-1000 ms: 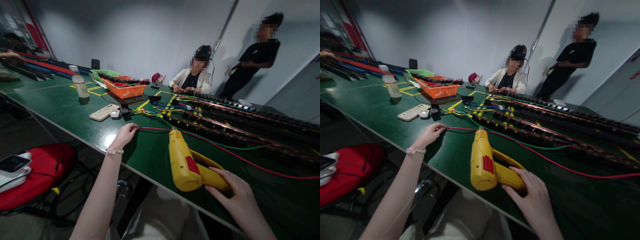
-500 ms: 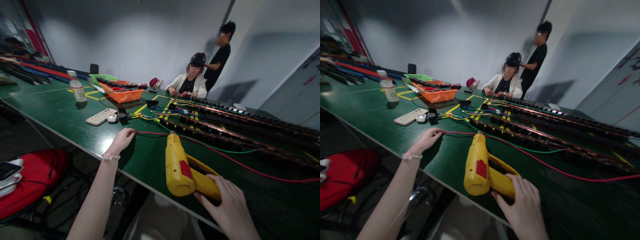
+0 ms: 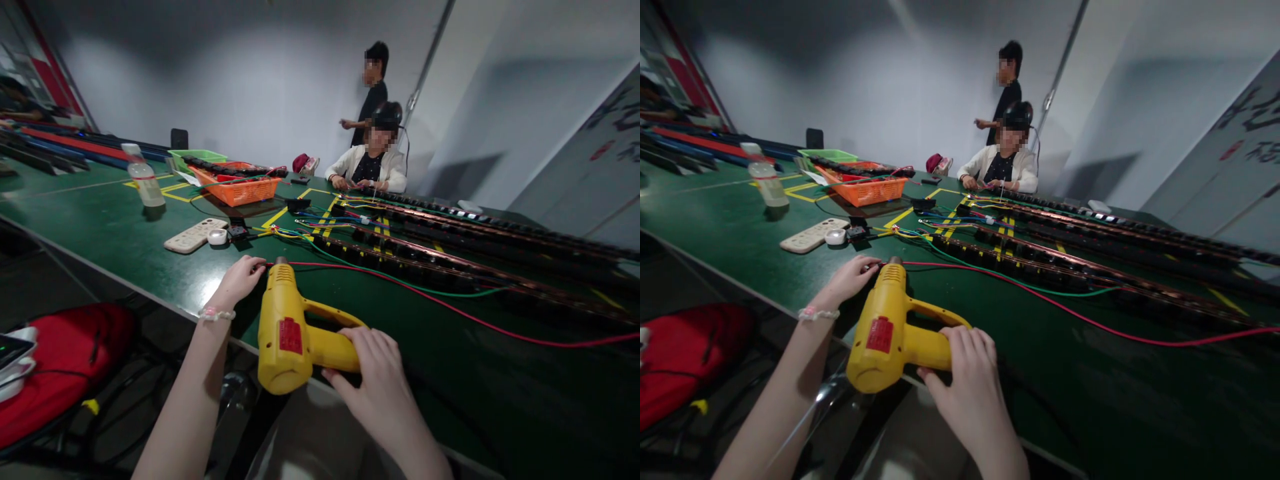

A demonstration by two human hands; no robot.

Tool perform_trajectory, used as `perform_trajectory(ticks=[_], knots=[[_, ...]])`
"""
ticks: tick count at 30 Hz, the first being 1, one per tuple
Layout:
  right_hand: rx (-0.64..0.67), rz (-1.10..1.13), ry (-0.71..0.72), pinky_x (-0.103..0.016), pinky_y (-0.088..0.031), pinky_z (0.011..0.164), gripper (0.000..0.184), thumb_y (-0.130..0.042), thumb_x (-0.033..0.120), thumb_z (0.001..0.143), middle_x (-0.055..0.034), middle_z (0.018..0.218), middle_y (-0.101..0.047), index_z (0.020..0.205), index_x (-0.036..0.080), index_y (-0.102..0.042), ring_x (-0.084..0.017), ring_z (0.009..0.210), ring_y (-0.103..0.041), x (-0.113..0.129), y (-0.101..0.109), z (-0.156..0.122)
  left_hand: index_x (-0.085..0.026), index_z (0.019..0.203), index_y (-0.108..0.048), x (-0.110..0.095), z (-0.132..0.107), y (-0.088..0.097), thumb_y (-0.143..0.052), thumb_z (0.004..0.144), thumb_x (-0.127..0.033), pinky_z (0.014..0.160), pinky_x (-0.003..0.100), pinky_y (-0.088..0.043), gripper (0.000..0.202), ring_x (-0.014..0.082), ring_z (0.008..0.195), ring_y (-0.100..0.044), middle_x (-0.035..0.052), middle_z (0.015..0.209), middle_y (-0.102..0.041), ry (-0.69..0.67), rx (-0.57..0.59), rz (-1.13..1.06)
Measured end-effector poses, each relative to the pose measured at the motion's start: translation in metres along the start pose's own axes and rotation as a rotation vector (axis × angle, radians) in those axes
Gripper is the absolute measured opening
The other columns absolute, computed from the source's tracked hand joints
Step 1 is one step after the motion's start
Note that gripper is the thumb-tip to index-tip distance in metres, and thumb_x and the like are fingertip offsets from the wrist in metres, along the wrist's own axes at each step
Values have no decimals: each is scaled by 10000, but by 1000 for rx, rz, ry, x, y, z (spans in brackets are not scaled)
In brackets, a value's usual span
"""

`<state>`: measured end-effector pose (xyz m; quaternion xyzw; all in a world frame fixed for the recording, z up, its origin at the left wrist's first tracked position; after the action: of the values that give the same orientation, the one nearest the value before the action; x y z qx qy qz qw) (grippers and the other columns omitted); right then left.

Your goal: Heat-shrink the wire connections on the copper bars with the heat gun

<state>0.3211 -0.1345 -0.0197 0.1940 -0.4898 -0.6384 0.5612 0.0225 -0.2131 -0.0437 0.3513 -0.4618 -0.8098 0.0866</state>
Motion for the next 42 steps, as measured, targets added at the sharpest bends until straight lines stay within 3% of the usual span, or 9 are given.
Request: perform_trajectory(ticks=[6, 15, 22, 34, 42], knots=[[10, 64, 5, -413, -399, 921, 377, -694, 347, 727, -38, 1000, -624, 1052, 197, -575, -217, 972, -547, 16, -7, 9, -152, 1101, -652, 5, 3, -1, -466, 818, -228, 895, 296, -458, 347, 210, 1006, -593, 110, 1092, -652, 37, 13, -2], [35, 88, 3, -397, -420, 935, 411, -709, 383, 733, -29, 1067, -644, 1095, 235, -583, -220, 1032, -566, 2, -4, 7, -136, 1097, -655, 1, 1, 2, -443, 844, -262, 911, 318, -461, 353, 224, 1027, -593, 120, 1112, -648, 43, 9, -34], [19, -21, -16, -396, -460, 895, 402, -676, 441, 746, -29, 1078, -658, 1097, 259, -601, -223, 1022, -596, -30, 9, -5, -170, 1046, -673, -1, 0, 2, -433, 867, -319, 926, 309, -460, 335, 198, 1005, -598, 88, 1087, -661, 42, -9, -73], [-58, -171, -103, -409, -438, 879, 443, -579, 572, 777, -9, 1082, -661, 1110, 281, -587, -232, 1018, -599, -98, 34, -35, -176, 993, -680, 3, 2, 1, -408, 872, -265, 872, 293, -457, 310, 190, 959, -602, 77, 1034, -670, 70, -10, -82], [-116, -240, -132, -402, -421, 852, 479, -569, 630, 741, -19, 1002, -659, 1039, 255, -581, -234, 959, -603, -111, 39, -41, -184, 913, -674, 0, 0, 3, -452, 846, -306, 746, 250, -439, 262, 176, 864, -596, 57, 931, -679, 72, 2, -54]])
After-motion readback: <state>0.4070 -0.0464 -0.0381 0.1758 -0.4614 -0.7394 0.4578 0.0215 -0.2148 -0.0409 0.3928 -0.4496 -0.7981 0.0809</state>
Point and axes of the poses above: each hand's wrist, its own z-axis towards the middle knuckle, its own y-axis out of the back of the hand, x = y × z, the point moved 4 cm from there along z, towards the middle knuckle
